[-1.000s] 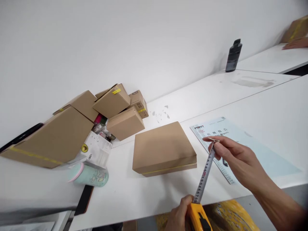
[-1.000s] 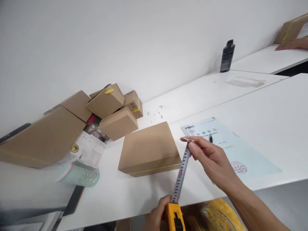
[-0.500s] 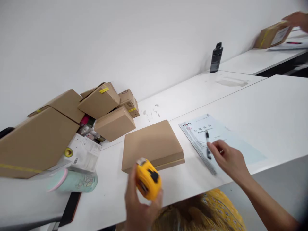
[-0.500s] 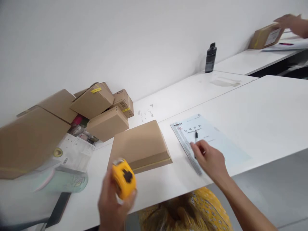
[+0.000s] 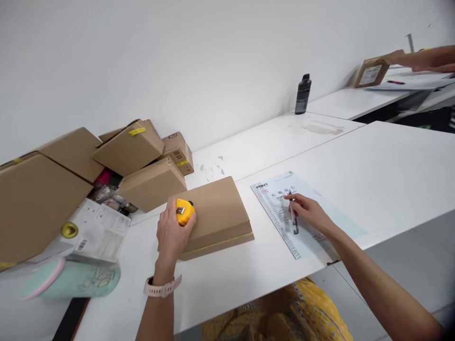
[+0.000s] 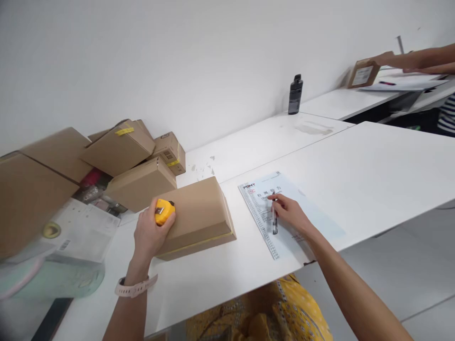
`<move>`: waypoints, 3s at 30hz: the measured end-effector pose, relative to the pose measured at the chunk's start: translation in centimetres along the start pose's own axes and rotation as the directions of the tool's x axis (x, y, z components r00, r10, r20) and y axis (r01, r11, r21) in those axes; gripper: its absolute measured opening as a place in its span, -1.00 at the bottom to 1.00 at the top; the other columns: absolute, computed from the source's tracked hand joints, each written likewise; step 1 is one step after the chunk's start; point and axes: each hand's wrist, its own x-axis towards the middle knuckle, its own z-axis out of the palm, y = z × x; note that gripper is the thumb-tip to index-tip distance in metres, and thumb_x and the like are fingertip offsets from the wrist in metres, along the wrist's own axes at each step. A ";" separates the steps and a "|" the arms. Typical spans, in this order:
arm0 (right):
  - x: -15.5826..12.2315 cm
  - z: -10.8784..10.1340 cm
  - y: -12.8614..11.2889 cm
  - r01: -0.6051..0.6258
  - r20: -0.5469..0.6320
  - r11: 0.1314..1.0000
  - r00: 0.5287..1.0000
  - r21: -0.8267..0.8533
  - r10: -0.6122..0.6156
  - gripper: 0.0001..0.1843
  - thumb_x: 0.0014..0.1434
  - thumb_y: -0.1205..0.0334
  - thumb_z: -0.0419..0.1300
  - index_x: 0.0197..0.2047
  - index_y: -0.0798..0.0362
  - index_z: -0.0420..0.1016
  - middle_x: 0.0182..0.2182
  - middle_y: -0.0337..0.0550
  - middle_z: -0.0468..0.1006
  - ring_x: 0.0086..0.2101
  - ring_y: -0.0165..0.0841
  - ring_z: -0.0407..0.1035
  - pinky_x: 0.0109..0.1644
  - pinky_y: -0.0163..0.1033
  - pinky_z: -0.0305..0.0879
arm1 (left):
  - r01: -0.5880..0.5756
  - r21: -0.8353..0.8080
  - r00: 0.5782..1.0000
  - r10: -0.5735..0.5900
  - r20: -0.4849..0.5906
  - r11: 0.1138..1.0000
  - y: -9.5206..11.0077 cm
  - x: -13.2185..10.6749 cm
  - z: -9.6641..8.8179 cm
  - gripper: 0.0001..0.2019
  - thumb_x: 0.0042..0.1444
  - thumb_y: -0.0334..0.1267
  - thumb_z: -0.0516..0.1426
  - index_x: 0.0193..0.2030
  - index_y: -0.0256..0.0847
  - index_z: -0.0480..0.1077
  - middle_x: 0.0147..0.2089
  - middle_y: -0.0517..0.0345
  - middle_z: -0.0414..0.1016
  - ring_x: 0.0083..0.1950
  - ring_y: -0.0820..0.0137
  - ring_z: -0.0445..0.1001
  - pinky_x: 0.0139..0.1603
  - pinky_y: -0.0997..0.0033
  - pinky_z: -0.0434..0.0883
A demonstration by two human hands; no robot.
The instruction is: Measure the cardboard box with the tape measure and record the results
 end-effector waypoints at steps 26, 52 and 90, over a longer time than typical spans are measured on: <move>-2.1 1.8 1.3 0.065 0.066 0.947 0.994 0.315 -0.091 -0.55 0.29 -0.23 0.19 -0.38 -0.01 0.39 -0.51 -0.31 0.37 -0.48 -0.39 0.22 -0.40 -0.25 0.24 | -0.710 -0.420 0.430 0.821 0.377 0.565 15.9 -12.5 12.5 -0.09 0.35 0.33 -0.12 0.51 -0.47 -0.02 0.57 -0.28 0.01 0.61 -0.05 -0.15 0.58 -0.13 -0.08; -2.3 3.1 1.7 0.082 0.011 0.988 0.996 0.131 -0.084 -0.69 0.21 0.11 0.22 -0.46 -0.06 0.20 -0.58 -0.37 0.21 -0.55 -0.41 0.13 -0.48 -0.26 0.11 | -0.749 -0.356 0.440 0.821 0.363 0.559 16.5 -13.1 13.0 -0.11 0.35 0.25 -0.10 0.49 -0.59 0.01 0.51 -0.38 0.13 0.53 -0.10 0.09 0.54 -0.02 0.03; -2.1 3.1 2.4 0.105 -0.002 0.988 0.994 0.112 -0.106 -0.67 0.27 0.13 0.18 -0.47 -0.06 0.16 -0.56 -0.36 0.20 -0.52 -0.41 0.11 -0.45 -0.25 0.10 | -0.798 -0.276 0.443 0.833 0.332 0.535 16.4 -12.9 12.6 -0.13 0.37 0.27 -0.14 0.46 -0.55 0.08 0.49 -0.31 0.20 0.51 -0.09 0.15 0.50 0.02 0.10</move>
